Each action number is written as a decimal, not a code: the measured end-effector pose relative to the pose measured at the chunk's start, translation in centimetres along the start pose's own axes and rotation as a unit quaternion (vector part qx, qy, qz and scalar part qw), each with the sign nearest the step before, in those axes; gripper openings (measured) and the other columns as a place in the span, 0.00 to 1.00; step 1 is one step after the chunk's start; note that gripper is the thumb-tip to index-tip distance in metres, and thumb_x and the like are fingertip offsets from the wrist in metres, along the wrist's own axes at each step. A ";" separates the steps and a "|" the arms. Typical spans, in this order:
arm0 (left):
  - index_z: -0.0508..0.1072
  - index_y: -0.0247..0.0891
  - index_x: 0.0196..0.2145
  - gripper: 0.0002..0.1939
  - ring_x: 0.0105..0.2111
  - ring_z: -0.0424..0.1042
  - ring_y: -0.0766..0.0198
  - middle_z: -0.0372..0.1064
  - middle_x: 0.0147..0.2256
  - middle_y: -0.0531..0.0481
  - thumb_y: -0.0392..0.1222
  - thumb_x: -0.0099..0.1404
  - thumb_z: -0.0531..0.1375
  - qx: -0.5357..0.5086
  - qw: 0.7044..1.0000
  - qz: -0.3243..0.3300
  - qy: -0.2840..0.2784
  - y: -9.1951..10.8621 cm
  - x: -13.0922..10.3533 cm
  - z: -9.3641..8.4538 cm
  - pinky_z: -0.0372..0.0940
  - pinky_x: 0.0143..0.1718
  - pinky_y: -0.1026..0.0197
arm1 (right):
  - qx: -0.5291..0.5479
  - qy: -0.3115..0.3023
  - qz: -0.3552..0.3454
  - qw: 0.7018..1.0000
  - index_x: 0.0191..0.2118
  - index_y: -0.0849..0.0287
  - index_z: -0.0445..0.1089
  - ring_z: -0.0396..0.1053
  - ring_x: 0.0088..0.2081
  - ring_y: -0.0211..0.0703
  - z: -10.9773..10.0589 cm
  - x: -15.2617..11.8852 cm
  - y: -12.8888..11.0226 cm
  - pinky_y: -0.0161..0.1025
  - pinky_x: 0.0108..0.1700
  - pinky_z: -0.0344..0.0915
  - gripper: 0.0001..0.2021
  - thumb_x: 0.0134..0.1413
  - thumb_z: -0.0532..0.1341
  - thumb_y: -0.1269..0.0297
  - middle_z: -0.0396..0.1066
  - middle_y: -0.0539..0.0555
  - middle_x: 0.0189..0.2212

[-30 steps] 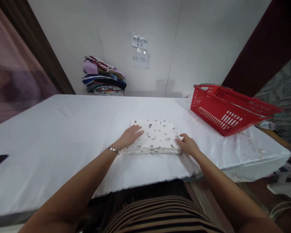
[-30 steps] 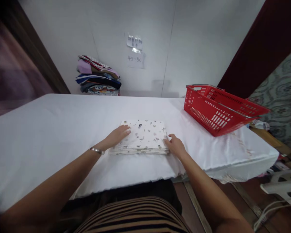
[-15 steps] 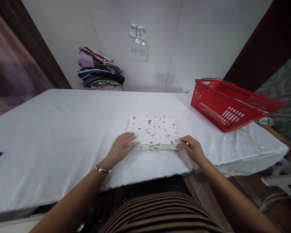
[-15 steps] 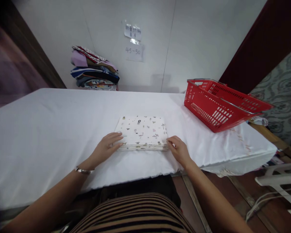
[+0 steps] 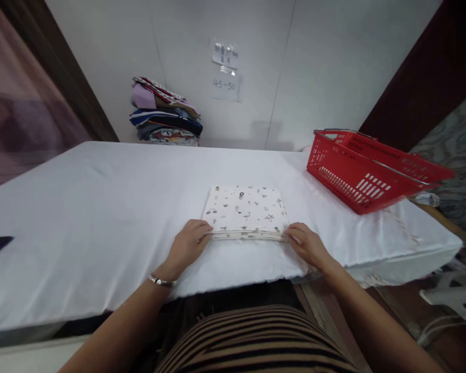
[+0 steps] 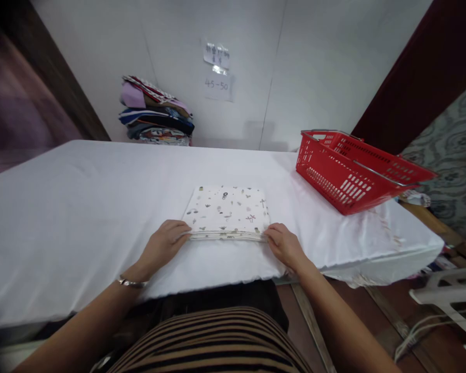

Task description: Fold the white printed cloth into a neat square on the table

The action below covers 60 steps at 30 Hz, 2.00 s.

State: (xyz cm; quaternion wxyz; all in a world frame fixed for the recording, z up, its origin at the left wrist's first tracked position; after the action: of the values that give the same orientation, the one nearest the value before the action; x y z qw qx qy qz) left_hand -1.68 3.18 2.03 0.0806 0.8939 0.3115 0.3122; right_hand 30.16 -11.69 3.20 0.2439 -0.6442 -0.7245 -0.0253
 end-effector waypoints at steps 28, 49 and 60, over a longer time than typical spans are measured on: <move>0.74 0.42 0.37 0.10 0.39 0.64 0.61 0.69 0.35 0.50 0.41 0.66 0.52 0.005 0.997 0.006 -0.074 2.4 1.7 1.5 0.60 0.40 0.56 | 0.005 -0.041 -0.122 0.992 0.39 0.55 0.73 0.66 0.39 0.46 4.1 6.1 -5.2 0.44 0.40 0.65 0.11 0.60 0.53 0.66 0.70 0.56 0.37; 0.72 0.41 0.39 0.12 0.41 0.66 0.61 0.71 0.39 0.49 0.35 0.66 0.49 0.042 0.998 -0.021 -0.047 0.5 -1.3 -1.3 0.63 0.41 0.57 | 0.039 -0.027 -0.119 0.992 0.40 0.53 0.73 0.67 0.37 0.46 4.4 5.0 -4.7 0.44 0.38 0.67 0.12 0.60 0.52 0.64 0.70 0.56 0.35; 0.74 0.41 0.38 0.12 0.32 0.70 0.64 0.72 0.35 0.51 0.47 0.62 0.55 -0.056 0.962 -0.266 -0.025 -1.3 -2.9 -1.7 0.65 0.34 0.61 | 0.097 0.022 -0.117 0.988 0.44 0.53 0.70 0.67 0.43 0.49 4.9 5.9 -5.9 0.47 0.44 0.68 0.11 0.58 0.54 0.63 0.70 0.57 0.41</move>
State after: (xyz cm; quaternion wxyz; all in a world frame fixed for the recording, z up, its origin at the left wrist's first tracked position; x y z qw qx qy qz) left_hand -5.15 2.38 1.49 0.2186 0.7805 0.5175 0.2741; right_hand 22.73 -5.57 2.83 0.3164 -0.5272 -0.7887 0.0031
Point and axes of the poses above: each hand's wrist, its own x-axis towards the middle knuckle, its own z-axis out of the palm, y = z × x, the point moved 3 cm from there along x, towards the middle knuckle
